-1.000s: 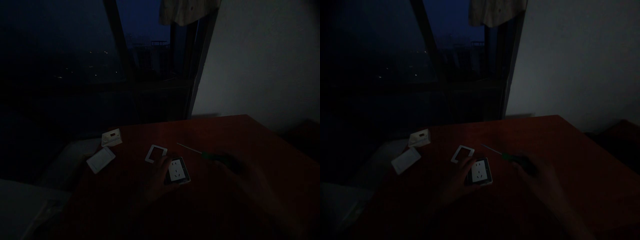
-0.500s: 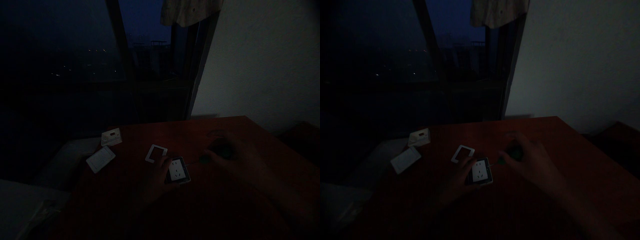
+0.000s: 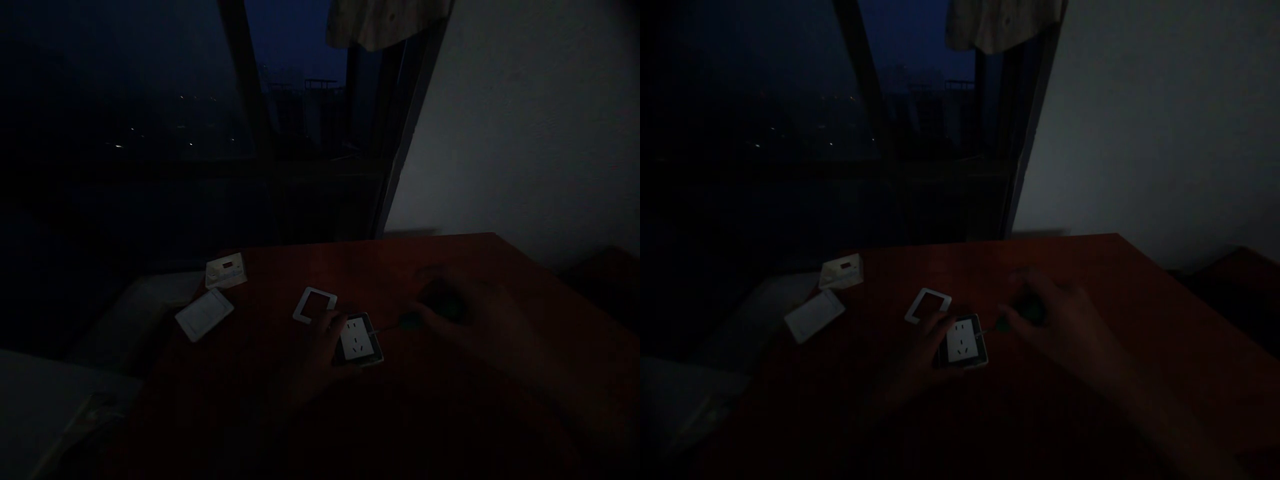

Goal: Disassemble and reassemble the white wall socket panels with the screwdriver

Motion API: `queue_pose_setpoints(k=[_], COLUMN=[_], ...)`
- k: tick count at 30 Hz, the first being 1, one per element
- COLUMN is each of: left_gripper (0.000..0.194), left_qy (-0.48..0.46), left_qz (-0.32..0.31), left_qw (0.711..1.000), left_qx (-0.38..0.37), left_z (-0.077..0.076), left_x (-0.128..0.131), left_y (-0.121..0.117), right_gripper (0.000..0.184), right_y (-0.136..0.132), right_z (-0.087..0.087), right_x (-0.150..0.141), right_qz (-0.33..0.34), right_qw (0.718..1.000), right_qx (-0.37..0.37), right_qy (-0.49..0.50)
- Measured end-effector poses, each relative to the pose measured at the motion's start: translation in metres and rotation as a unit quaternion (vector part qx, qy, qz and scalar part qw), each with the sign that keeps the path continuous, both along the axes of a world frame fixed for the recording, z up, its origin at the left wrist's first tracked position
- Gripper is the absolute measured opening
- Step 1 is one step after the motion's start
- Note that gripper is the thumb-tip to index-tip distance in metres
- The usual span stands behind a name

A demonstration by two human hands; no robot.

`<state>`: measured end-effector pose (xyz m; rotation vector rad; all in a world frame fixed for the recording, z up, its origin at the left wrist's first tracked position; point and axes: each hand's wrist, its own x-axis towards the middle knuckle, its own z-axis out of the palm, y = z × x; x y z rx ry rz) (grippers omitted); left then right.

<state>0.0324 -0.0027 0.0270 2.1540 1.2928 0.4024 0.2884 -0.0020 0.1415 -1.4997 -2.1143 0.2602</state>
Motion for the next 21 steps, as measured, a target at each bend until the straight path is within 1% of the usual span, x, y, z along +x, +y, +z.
queue_pose_setpoints(k=[4, 9, 13, 15, 17, 19, 21], left_gripper=[0.078, 0.078, 0.079, 0.079, 0.078, 0.078, 0.079], left_qy=[0.000, -0.010, -0.012, -0.008, -0.003, 0.003, 0.007], left_qz=[-0.011, 0.002, -0.007, -0.010, -0.013, -0.009, -0.002], left_qw=[1.000, 1.000, 1.000, 1.000, 1.000, 1.000, 1.000], left_qx=[-0.014, -0.015, -0.009, -0.006, -0.004, -0.001, 0.000], left_z=[0.003, 0.007, 0.003, -0.001, -0.003, -0.003, -0.002], left_x=[0.000, 0.002, 0.001, 0.000, -0.001, -0.001, 0.000], left_y=[0.001, -0.002, 0.000, 0.001, 0.002, 0.002, 0.002], right_gripper=[0.024, 0.025, 0.023, 0.026, 0.025, 0.022, 0.033], right_y=[0.002, 0.002, 0.001, 0.000, -0.003, -0.006, -0.008], right_z=[0.000, -0.002, 0.002, 0.010, 0.021, 0.034, 0.044], right_x=[0.003, 0.007, -0.001, -0.008, -0.016, -0.023, -0.027], right_qz=[0.011, 0.015, 0.024, 0.027, 0.038, 0.079, 0.128], right_qw=[1.000, 1.000, 0.999, 0.997, 0.994, 0.988, 0.979], right_qx=[0.002, -0.005, 0.001, 0.009, -0.005, -0.038, -0.056], right_qy=[-0.001, 0.011, -0.031, -0.069, -0.103, -0.124, -0.145])
